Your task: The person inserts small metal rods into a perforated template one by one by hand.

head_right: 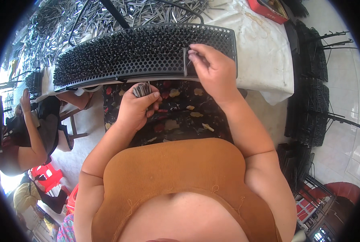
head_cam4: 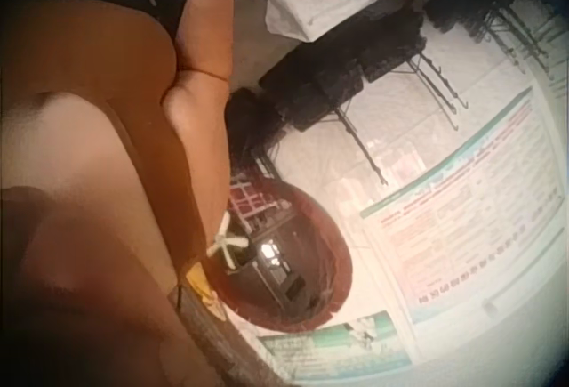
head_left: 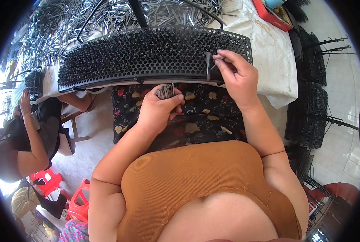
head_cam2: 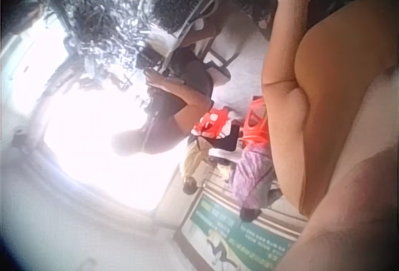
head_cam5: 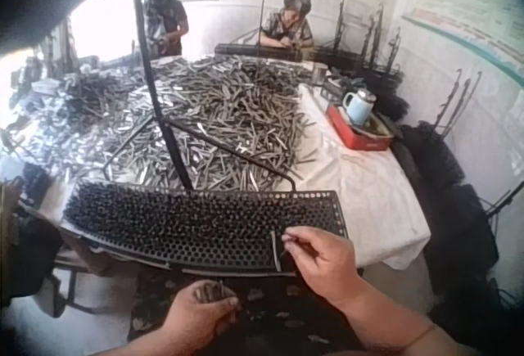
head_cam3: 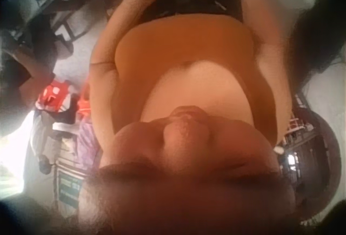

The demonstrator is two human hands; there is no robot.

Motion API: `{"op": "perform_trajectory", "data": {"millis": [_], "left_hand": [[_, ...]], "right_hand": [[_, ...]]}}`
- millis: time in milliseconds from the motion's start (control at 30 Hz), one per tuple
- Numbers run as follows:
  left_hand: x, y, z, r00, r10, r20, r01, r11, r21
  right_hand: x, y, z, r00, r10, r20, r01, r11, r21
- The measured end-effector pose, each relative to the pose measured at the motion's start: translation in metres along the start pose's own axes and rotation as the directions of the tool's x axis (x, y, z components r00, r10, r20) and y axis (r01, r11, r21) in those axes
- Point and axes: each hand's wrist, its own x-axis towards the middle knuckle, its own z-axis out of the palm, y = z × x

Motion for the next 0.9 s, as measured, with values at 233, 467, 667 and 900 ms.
{"op": "perform_trajectory", "data": {"millis": [233,467,667,900], "left_hand": [[0.002,0.001,0.005,0.998,-0.057,-0.022,0.057,0.998,-0.011],[0.005,0.009,0.010,0.997,-0.078,-0.020,0.078,0.997,0.020],[0.004,0.010,0.008,0.998,-0.051,-0.026,0.052,0.998,0.038],[-0.005,0.002,0.011,0.998,-0.037,-0.059,0.039,0.999,0.037]], "right_hand": [[0.006,-0.001,-0.007,0.989,0.046,-0.138,-0.017,0.978,0.210],[0.012,0.015,0.002,0.944,-0.307,-0.122,0.297,0.950,-0.092],[0.013,0.019,-0.002,0.930,-0.334,-0.156,0.323,0.942,-0.092],[0.014,0.019,-0.002,0.927,-0.347,-0.144,0.341,0.938,-0.070]]}}
